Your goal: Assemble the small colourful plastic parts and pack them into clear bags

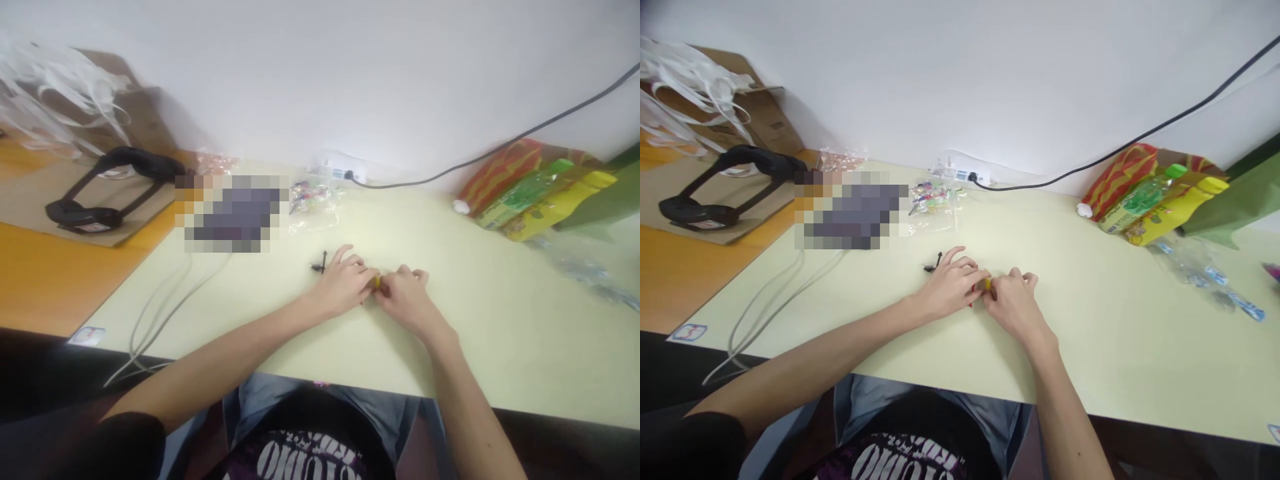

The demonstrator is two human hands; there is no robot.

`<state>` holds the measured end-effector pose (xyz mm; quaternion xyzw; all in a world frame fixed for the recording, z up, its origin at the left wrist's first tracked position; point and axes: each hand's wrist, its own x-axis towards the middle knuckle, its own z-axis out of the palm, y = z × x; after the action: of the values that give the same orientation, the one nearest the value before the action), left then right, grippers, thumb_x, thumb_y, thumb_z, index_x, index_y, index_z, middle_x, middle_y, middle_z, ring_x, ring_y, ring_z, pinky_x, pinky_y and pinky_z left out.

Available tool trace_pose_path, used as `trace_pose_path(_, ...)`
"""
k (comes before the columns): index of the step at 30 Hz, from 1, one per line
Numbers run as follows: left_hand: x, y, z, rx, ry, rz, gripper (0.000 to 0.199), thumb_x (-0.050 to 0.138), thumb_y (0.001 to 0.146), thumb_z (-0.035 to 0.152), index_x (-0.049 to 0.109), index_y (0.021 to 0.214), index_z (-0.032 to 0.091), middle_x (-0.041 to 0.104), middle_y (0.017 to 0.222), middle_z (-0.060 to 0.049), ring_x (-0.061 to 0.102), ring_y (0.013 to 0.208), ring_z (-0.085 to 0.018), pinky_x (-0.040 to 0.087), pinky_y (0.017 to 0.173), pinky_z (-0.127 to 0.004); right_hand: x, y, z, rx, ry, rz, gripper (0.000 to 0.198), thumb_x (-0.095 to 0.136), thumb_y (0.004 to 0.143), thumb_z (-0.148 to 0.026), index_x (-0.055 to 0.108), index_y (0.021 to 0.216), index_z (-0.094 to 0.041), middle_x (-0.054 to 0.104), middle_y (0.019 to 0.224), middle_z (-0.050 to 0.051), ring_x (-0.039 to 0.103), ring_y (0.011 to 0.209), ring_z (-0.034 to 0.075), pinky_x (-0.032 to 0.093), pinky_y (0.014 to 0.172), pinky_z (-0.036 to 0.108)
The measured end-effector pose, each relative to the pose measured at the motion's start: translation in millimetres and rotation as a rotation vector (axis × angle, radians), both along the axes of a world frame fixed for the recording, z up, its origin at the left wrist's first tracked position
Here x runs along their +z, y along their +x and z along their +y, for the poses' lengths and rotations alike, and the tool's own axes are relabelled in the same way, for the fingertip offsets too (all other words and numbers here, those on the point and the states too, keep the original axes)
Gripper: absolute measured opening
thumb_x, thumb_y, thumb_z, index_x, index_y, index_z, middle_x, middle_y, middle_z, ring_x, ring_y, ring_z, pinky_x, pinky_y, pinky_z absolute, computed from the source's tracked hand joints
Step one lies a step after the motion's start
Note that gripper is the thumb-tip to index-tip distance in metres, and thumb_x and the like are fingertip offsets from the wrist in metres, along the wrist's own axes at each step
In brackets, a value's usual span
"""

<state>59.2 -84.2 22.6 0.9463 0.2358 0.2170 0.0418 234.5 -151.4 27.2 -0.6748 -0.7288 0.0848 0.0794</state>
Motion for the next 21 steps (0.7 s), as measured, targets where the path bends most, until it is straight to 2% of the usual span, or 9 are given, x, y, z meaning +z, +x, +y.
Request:
trace_pose_path(3, -1.3, -2.1, 1.3, 0.011, -0.002, 0.030, 0.012, 0.063, 0.092, 0.019, 0.070, 0.102, 0.021, 0.075, 0.092, -0.002, 0.065, 0.104, -0.022, 0.024, 0.126, -0.055, 4.6, -0.3, -2.9, 0.012, -0.005, 0.058, 0.030, 0.051, 0.094, -0.027, 0.056, 0.066, -0.020, 0.064, 0.064, 0.002, 0.054, 0.090, 0.027, 0.024, 0.087, 0.043)
trace_pose_path(6, -1.1, -8.2, 4.6, 0.017, -0.003, 0.032, 0.012, 0.061, 0.094, 0.021, 0.070, 0.103, 0.022, 0.075, 0.094, -0.003, 0.065, 0.106, -0.023, 0.021, 0.126, -0.058, 14.3, 6.3, -5.0, 0.021, 0.028, 0.202, 0.027, 0.050, 0.100, -0.036, 0.067, 0.083, -0.024, 0.070, 0.075, 0.002, 0.057, 0.096, 0.027, 0.026, 0.093, 0.044)
trace_pose_path(8, -0.6, -13.2, 6.7, 0.034, -0.009, 0.028, 0.014, 0.060, 0.095, 0.022, 0.070, 0.105, 0.021, 0.076, 0.096, -0.003, 0.065, 0.107, -0.023, 0.020, 0.126, -0.059, 21.0, 15.8, -6.6, -0.032, 0.113, 0.289, 0.027, 0.048, 0.102, -0.040, 0.070, 0.096, -0.026, 0.072, 0.083, 0.002, 0.060, 0.096, 0.025, 0.029, 0.095, 0.044)
trace_pose_path(11, 0.2, -19.6, 8.7, 0.040, -0.026, 0.026, 0.015, 0.060, 0.095, 0.021, 0.071, 0.104, 0.022, 0.076, 0.096, -0.002, 0.065, 0.106, -0.023, 0.019, 0.126, -0.059, 26.3, 33.1, -13.4, -0.153, 0.233, 0.326, 0.027, 0.047, 0.103, -0.041, 0.069, 0.102, -0.025, 0.071, 0.083, 0.003, 0.062, 0.090, 0.023, 0.033, 0.095, 0.042)
trace_pose_path(14, 0.9, -22.9, 9.2, 0.028, -0.026, 0.021, 0.016, 0.061, 0.093, 0.020, 0.071, 0.105, 0.022, 0.077, 0.095, -0.002, 0.064, 0.105, -0.023, 0.017, 0.126, -0.060, 22.8, 45.5, -26.8, -0.164, 0.191, 0.270, 0.028, 0.048, 0.102, -0.045, 0.069, 0.105, -0.027, 0.069, 0.082, 0.001, 0.064, 0.085, 0.022, 0.034, 0.094, 0.042)
trace_pose_path(17, 1.1, -23.4, 9.1, 0.026, -0.021, 0.014, 0.018, 0.063, 0.093, 0.022, 0.071, 0.108, 0.022, 0.077, 0.096, -0.002, 0.064, 0.105, -0.024, 0.017, 0.126, -0.060, 12.5, 49.0, -42.2, -0.139, 0.110, 0.204, 0.033, 0.060, 0.095, -0.052, 0.066, 0.116, -0.028, 0.069, 0.087, 0.002, 0.065, 0.087, 0.023, 0.036, 0.091, 0.041)
trace_pose_path(19, 0.8, -23.0, 9.0, 0.022, -0.018, 0.016, 0.019, 0.064, 0.093, 0.025, 0.071, 0.110, 0.022, 0.077, 0.096, -0.003, 0.064, 0.105, -0.024, 0.018, 0.125, -0.059, 4.8, 48.0, -49.7, -0.139, 0.077, 0.194, 0.040, 0.065, 0.091, -0.052, 0.063, 0.122, -0.027, 0.069, 0.089, 0.002, 0.065, 0.088, 0.025, 0.039, 0.087, 0.040)
trace_pose_path(21, 0.4, -22.2, 8.9, 0.022, -0.008, 0.029, 0.022, 0.064, 0.094, 0.028, 0.070, 0.114, 0.022, 0.076, 0.097, -0.003, 0.064, 0.105, -0.024, 0.020, 0.125, -0.058, -1.4, 46.0, -53.2, -0.162, 0.056, 0.207, 0.036, 0.062, 0.092, -0.049, 0.063, 0.119, -0.025, 0.068, 0.087, 0.003, 0.065, 0.084, 0.024, 0.041, 0.081, 0.037)
